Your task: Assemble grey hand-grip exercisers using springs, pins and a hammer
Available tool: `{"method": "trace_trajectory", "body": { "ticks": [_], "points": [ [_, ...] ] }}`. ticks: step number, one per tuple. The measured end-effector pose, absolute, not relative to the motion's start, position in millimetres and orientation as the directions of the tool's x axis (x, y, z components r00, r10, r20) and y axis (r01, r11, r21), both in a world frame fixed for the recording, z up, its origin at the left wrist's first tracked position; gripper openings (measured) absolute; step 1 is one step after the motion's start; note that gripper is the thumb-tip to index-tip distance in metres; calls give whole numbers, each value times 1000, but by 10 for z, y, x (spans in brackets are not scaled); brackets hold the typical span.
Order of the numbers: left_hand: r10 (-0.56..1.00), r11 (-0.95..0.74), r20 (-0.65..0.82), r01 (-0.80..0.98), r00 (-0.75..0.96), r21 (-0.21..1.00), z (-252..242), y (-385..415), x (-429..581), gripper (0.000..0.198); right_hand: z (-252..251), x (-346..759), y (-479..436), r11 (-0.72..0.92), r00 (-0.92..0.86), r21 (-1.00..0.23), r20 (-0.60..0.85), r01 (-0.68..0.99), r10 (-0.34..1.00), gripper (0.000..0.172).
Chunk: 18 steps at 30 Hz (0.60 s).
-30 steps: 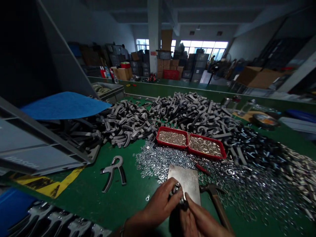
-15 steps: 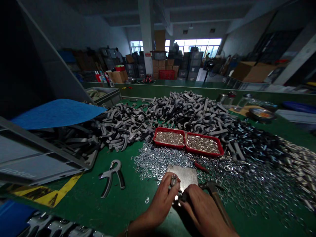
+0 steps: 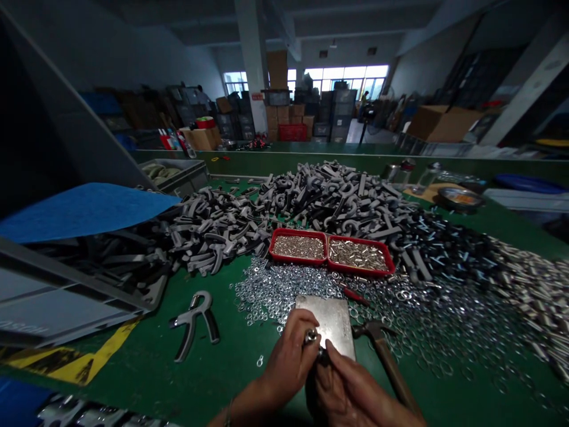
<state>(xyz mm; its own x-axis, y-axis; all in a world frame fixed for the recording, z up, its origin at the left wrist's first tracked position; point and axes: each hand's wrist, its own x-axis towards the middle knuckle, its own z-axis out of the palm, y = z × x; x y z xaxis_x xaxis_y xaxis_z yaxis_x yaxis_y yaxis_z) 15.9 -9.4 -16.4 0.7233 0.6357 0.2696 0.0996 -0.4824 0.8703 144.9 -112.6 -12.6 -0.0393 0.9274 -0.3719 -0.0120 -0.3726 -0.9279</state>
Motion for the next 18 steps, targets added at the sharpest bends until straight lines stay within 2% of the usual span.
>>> {"method": "trace_trajectory", "body": {
  "ticks": [2,3,6,8,9,11,13,14,16,18],
  "points": [
    [566,-518,267,84,780,851,-168,-72,123,10,-119,1437,-1112,-433,-132,-901,-428,-11,894,75],
    [574,-506,252,95,779,858,-169,-67,116,11,-115,1449,-1108,-396,-80,-916,-400,58,913,72],
    [730,-378,178,174,659,909,-166,-89,154,16,-117,1508,-1109,-213,201,-885,-139,414,970,59],
    [789,-324,164,174,592,930,-154,-116,205,17,-126,1509,-1116,-147,262,-834,-3,532,965,56],
    [786,-335,185,154,590,930,-147,-122,226,17,-129,1489,-1117,-141,245,-870,-24,473,969,56],
    [741,-401,249,113,623,909,-137,-107,248,17,-134,1421,-1107,-188,141,-966,-164,180,976,58],
    [714,-441,251,142,653,886,-150,-65,243,17,-147,1356,-1080,-305,-14,-942,-306,-141,952,64],
    [727,-429,217,183,652,885,-166,-40,235,19,-161,1339,-1062,-373,-94,-897,-361,-239,928,67],
    [771,-354,123,259,625,899,-214,-2,218,23,-202,1351,-1031,-460,-195,-845,-420,-274,887,72],
    [801,-268,49,284,597,921,-260,10,212,25,-245,1410,-1018,-440,-143,-886,-422,-143,895,68]
  ]
}}
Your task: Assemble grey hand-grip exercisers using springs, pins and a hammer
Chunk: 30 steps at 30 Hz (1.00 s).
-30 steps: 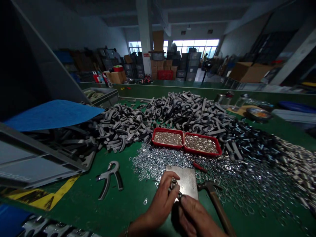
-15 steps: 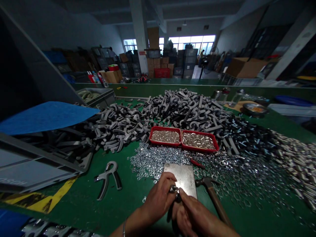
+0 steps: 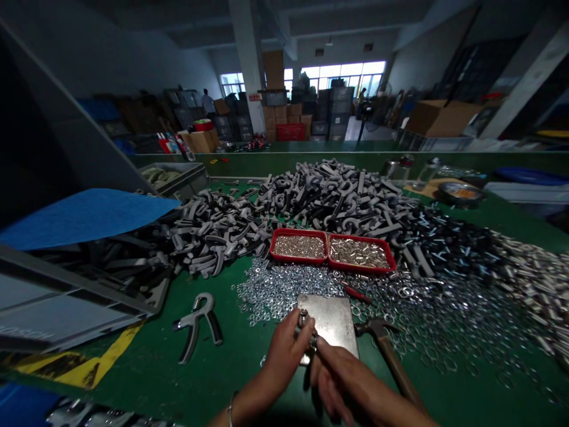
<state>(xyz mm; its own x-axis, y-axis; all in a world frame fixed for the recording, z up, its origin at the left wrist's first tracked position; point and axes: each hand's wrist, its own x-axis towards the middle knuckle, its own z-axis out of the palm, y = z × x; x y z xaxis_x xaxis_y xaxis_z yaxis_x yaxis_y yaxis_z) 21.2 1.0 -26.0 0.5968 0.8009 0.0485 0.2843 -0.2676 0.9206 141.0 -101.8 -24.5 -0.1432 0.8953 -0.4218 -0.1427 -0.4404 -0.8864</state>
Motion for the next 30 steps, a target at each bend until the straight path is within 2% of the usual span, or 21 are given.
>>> {"method": "trace_trajectory", "body": {
  "ticks": [2,4,5,6,8,9,10,11,12,14,16,17,18,19,21,23,24,26,28,29,30],
  "points": [
    [811,-220,14,282,585,934,-278,-2,221,26,-264,1480,-1026,-299,45,-945,-295,134,954,53],
    [816,-208,7,281,578,937,-259,-22,235,26,-251,1521,-1037,-152,210,-901,-70,405,975,41],
    [819,-214,13,284,574,934,-238,-29,240,25,-238,1525,-1038,-106,241,-876,11,470,971,40],
    [818,-231,27,286,574,930,-213,-32,239,25,-225,1517,-1034,-93,245,-887,23,453,969,41],
    [800,-299,77,285,595,911,-161,-24,223,25,-208,1478,-1014,-186,147,-967,-162,174,976,48],
    [774,-349,111,273,623,896,-142,-14,209,25,-206,1458,-1000,-295,23,-955,-295,-25,955,55],
    [734,-403,146,252,663,880,-129,-1,195,25,-207,1445,-987,-418,-118,-889,-402,-185,908,62],
    [686,-449,171,226,707,865,-125,12,183,24,-208,1443,-976,-519,-229,-811,-469,-270,853,69],
    [644,-479,181,207,743,853,-128,23,177,24,-207,1454,-969,-568,-274,-775,-503,-277,820,74],
    [636,-484,168,219,753,848,-148,32,184,23,-192,1505,-971,-484,-144,-870,-469,-91,871,73],
    [720,-393,111,271,685,879,-169,20,214,22,-168,1562,-990,-265,116,-927,-242,264,963,61],
    [765,-334,83,283,639,899,-172,7,231,21,-158,1578,-1001,-176,197,-896,-101,409,975,55],
    [795,-291,71,276,603,916,-168,-6,245,20,-152,1581,-1012,-124,235,-868,-9,481,972,51],
    [804,-276,79,253,589,927,-158,-17,253,20,-153,1573,-1021,-112,231,-879,-3,463,973,50],
    [761,-350,165,183,627,919,-128,-30,250,17,-167,1539,-1028,-216,91,-955,-202,202,975,57],
    [651,-485,282,101,705,868,-107,-27,230,13,-188,1516,-1022,-422,-131,-904,-412,-65,902,71],
    [603,-531,316,72,732,845,-106,-24,222,12,-197,1518,-1017,-469,-176,-878,-449,-99,876,74],
    [598,-550,327,77,732,832,-126,-25,222,11,-210,1544,-1010,-373,-28,-927,-374,26,927,67],
    [688,-501,298,135,662,855,-165,-41,238,13,-223,1569,-1014,-191,201,-949,-142,250,969,51],
    [724,-479,286,160,627,863,-184,-53,246,13,-232,1571,-1020,-147,249,-947,-76,284,966,47],
    [738,-477,288,170,610,862,-201,-63,250,13,-241,1567,-1028,-151,245,-961,-93,232,965,46]
  ]
}}
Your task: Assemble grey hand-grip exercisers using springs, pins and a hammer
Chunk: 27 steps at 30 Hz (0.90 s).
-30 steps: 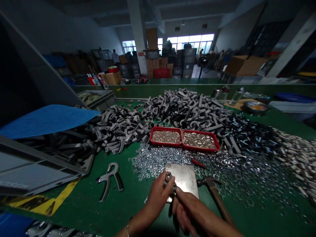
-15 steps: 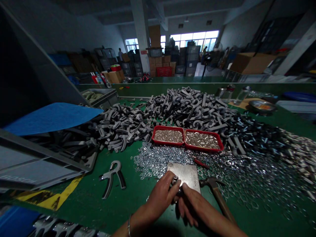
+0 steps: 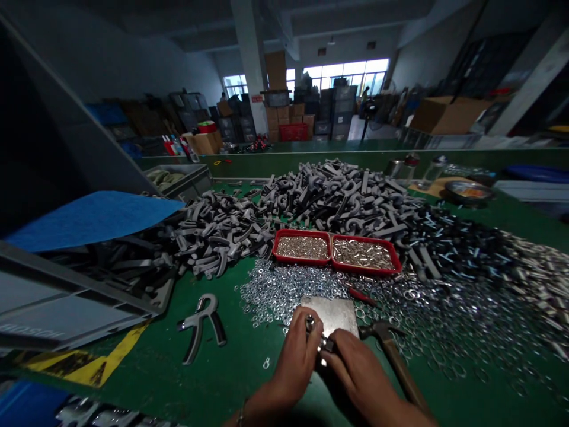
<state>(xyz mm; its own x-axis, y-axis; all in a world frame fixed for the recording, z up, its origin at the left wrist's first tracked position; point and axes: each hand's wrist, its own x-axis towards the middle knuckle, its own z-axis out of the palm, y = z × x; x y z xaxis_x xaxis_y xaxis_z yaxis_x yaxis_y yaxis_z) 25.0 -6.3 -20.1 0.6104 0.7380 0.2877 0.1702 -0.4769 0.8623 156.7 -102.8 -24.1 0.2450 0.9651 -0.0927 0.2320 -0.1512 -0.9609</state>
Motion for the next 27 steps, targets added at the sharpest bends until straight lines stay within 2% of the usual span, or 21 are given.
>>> {"method": "trace_trajectory", "body": {
  "ticks": [1,3,4,6,8,9,10,11,13,14,15,16,17,19,20,21,23,25,27],
  "points": [
    [725,-498,304,164,617,852,-213,-71,250,13,-249,1559,-1038,-199,172,-974,-179,108,969,47],
    [641,-572,350,120,683,812,-221,-73,237,10,-247,1548,-1056,-352,-71,-926,-345,-136,936,54],
    [598,-598,358,102,717,795,-220,-69,230,10,-235,1550,-1062,-384,-134,-909,-365,-164,921,57],
    [593,-598,336,121,732,793,-211,-58,222,11,-196,1567,-1073,-292,-25,-956,-292,-12,956,51],
    [653,-564,295,188,698,804,-207,-58,220,15,-169,1575,-1080,-144,189,-969,-106,201,976,39],
    [674,-553,282,213,683,805,-207,-64,217,16,-172,1566,-1083,-117,229,-971,-68,209,971,37],
    [675,-561,288,220,679,798,-209,-73,209,17,-188,1548,-1086,-129,214,-984,-102,119,972,38],
    [656,-586,305,211,690,783,-209,-82,196,16,-213,1523,-1088,-177,139,-983,-183,-50,973,41],
    [575,-656,361,150,734,740,-201,-90,159,14,-269,1470,-1090,-364,-121,-843,-345,-395,931,50],
    [529,-686,390,109,754,720,-189,-82,139,12,-284,1452,-1090,-446,-225,-754,-385,-482,895,55],
    [495,-702,410,75,766,708,-170,-63,120,12,-283,1446,-1090,-483,-271,-715,-400,-504,875,59],
    [487,-701,412,63,770,711,-144,-30,102,12,-267,1451,-1092,-470,-252,-748,-397,-468,883,63],
    [515,-681,402,77,757,728,-112,18,84,13,-239,1467,-1096,-406,-186,-837,-362,-367,913,64],
    [661,-595,358,171,659,785,-33,146,42,17,-186,1513,-1106,-176,-61,-984,-178,30,982,55],
    [743,-540,333,226,580,811,10,217,15,19,-180,1534,-1106,-43,-90,-966,-68,256,994,47],
    [806,-492,316,270,500,828,53,284,-14,21,-195,1551,-1095,87,-179,-896,9,436,984,45],
    [857,-452,309,313,414,835,125,384,-67,22,-283,1575,-1015,288,-384,-734,40,615,922,64],
    [820,-486,298,320,489,813,156,412,-73,21,-391,1615,-839,351,-423,-615,31,706,905,75],
    [726,-544,237,328,646,773,126,378,-2,20,-441,1709,-606,292,-302,-510,65,809,951,67]
  ]
}}
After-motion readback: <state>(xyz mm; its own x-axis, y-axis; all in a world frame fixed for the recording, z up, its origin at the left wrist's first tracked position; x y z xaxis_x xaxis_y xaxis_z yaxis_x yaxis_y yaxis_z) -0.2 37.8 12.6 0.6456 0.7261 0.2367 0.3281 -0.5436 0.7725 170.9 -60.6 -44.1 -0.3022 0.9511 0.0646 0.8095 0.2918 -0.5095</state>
